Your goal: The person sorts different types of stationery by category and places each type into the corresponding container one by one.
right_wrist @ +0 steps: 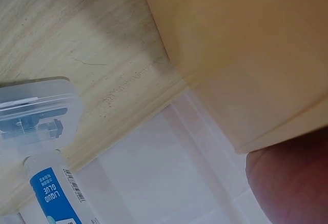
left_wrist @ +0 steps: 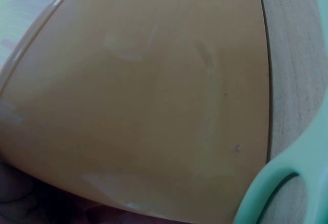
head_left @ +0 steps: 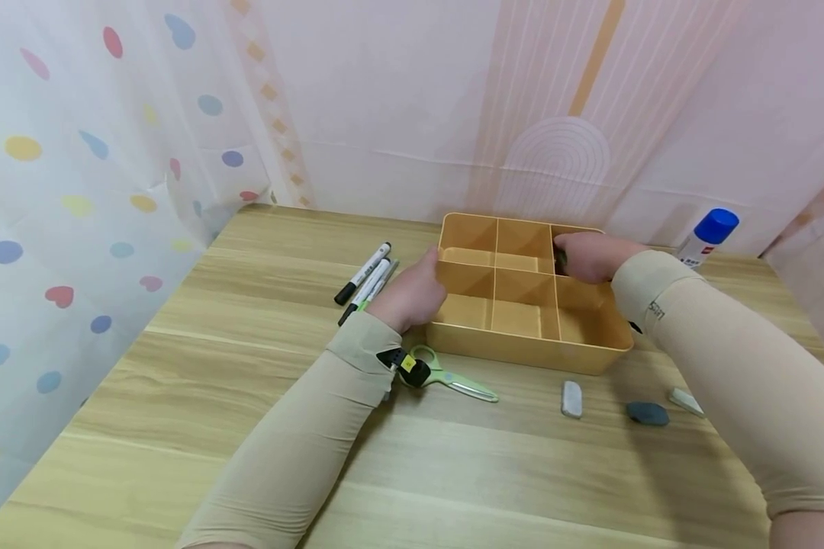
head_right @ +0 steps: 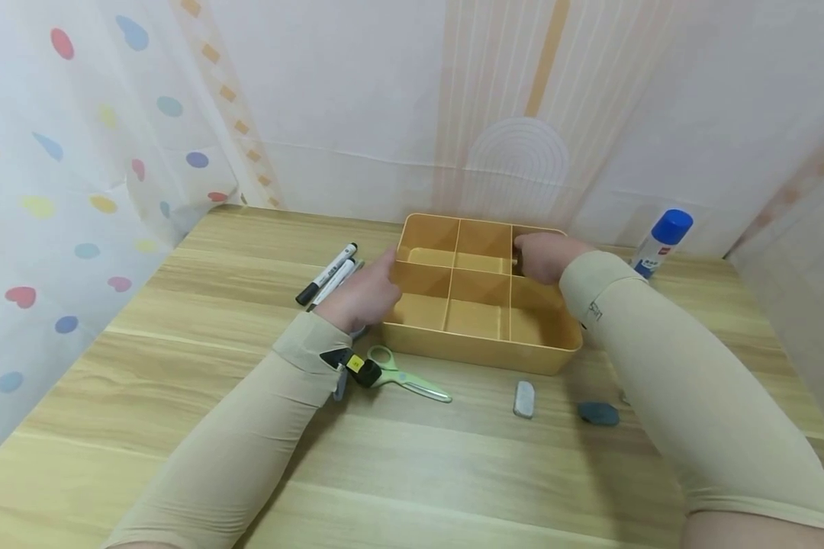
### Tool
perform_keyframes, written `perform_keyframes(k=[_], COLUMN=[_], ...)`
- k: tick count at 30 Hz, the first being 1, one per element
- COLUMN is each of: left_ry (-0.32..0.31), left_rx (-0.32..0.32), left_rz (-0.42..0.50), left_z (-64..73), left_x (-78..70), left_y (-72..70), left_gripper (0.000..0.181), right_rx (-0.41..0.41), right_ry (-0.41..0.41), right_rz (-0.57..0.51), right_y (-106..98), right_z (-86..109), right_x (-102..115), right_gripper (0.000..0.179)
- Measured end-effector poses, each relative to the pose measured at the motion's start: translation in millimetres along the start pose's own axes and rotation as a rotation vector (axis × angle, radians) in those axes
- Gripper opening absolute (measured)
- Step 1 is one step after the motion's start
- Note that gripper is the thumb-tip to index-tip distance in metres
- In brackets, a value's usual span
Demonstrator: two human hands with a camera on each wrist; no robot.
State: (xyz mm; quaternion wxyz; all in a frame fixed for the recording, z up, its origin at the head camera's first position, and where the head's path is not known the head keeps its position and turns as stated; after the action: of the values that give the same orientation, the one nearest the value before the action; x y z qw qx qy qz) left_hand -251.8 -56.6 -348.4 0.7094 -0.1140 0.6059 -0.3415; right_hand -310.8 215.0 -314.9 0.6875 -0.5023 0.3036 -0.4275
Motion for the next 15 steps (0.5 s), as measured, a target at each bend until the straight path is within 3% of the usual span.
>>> perform_keyframes(k=[6,15], left_ry=[-0.007,-0.007], left_rx=[-0.001,0.0], left_rz=[-0.023,0.019], left_z=[1.0,-1.5], left_x=[2.0,1.4], left_y=[-3.8,-4.7], left_gripper=[0.073,0.078], right_rx=[0.012,0.012], right_ry=[0.009,0.013], right_rz=[0.002,0.029], right_y=[0.7,-1.4], right_z=[-6.2,-8.0], right_x=[1.3,0.6], right_gripper=[0.023,0.04])
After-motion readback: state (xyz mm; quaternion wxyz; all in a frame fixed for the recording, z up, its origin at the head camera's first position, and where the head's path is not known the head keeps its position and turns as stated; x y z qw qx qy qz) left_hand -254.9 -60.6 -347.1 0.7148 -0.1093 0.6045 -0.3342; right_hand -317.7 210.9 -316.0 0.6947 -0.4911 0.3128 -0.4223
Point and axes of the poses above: each hand's wrist, its own z-axis away from the middle knuckle, its own y-axis out of the palm, x = y × z, the point moved 3 cm from there along -z, towards the middle knuckle, and after that the axes turned 4 degrees about z, right-handed, at the moved point
